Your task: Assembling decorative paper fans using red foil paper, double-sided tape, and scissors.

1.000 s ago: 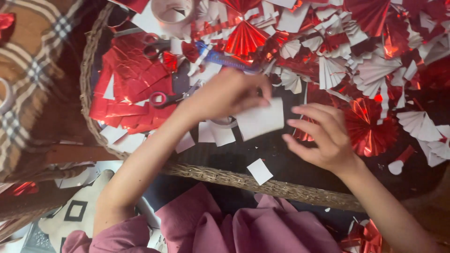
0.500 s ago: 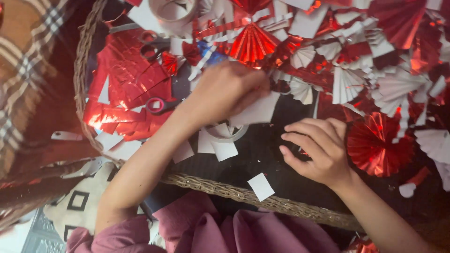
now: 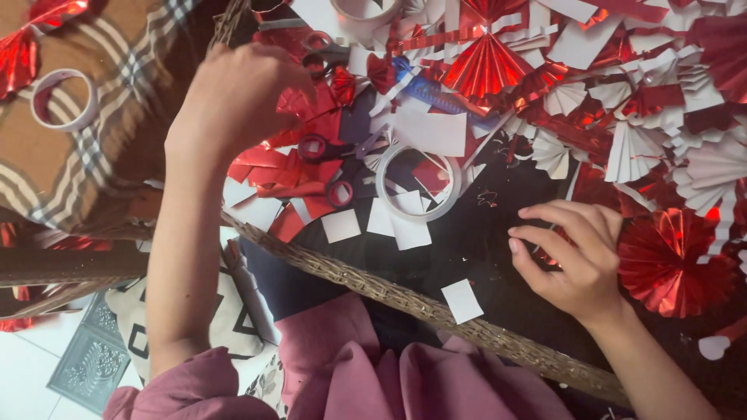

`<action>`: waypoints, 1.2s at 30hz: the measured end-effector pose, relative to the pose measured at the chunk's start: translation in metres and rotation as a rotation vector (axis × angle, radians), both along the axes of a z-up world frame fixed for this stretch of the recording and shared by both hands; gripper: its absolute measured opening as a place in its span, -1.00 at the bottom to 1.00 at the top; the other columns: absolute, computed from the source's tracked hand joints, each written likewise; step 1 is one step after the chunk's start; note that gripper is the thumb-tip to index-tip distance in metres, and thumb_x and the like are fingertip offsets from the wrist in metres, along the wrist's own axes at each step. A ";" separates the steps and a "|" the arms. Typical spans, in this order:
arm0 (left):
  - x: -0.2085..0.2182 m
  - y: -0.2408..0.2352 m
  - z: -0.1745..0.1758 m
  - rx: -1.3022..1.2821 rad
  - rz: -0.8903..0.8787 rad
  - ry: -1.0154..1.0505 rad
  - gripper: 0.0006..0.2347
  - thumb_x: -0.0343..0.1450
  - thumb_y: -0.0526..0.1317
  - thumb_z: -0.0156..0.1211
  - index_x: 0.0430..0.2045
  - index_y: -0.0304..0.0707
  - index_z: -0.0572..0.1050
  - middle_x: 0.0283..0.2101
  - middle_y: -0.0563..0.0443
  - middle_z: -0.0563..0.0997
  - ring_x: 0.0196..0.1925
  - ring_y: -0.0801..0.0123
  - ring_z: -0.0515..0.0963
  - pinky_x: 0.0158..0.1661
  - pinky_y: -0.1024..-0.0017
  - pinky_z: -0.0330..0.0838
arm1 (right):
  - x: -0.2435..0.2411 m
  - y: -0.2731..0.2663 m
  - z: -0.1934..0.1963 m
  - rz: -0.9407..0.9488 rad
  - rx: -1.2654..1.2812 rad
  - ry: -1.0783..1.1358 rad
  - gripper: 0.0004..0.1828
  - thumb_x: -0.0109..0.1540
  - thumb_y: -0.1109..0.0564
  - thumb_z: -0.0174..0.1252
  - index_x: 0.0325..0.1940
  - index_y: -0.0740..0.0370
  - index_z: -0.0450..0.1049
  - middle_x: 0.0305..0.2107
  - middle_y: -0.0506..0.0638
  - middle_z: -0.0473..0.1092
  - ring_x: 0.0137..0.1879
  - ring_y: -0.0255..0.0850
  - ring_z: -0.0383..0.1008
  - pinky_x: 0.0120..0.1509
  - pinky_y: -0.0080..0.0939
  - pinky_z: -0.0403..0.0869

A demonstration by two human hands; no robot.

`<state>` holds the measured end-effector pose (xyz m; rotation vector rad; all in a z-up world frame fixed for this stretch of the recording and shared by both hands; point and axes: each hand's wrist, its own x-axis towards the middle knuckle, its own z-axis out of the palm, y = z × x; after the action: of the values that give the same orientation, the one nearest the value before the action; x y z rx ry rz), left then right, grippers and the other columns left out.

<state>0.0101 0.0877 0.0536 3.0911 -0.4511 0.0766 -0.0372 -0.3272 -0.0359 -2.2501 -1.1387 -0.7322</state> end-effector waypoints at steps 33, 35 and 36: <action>0.008 0.000 0.003 -0.264 -0.192 -0.683 -0.93 0.55 -0.41 0.38 -0.26 -0.24 0.61 -0.23 -0.01 0.62 -0.19 0.06 0.49 -0.31 0.20 0.30 | 0.001 -0.005 -0.002 0.046 -0.006 -0.028 -0.93 0.19 0.26 0.36 -0.36 0.17 0.59 -0.17 0.04 0.54 -0.03 -0.04 0.54 0.17 -0.06 0.21; 0.014 0.004 0.001 -0.220 -0.171 -0.707 -0.92 0.56 -0.42 0.31 -0.24 -0.21 0.60 -0.31 0.01 0.57 -0.30 0.09 0.46 -0.36 0.22 0.23 | 0.000 -0.004 -0.001 0.048 -0.006 -0.020 -0.93 0.19 0.26 0.35 -0.36 0.17 0.59 -0.17 0.04 0.54 -0.03 -0.05 0.53 0.17 -0.07 0.21; 0.016 0.006 0.000 -0.175 -0.149 -0.732 -0.90 0.57 -0.43 0.24 -0.22 -0.17 0.58 -0.39 0.03 0.52 -0.41 0.12 0.42 -0.42 0.24 0.15 | 0.001 -0.004 -0.001 0.052 -0.007 -0.014 -0.94 0.19 0.26 0.35 -0.36 0.17 0.60 -0.17 0.04 0.54 -0.03 -0.06 0.53 0.16 -0.07 0.21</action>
<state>0.0263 0.0938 0.0538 2.7453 -0.6324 1.1868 -0.0366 -0.3312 -0.0365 -2.2156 -1.2032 -0.7258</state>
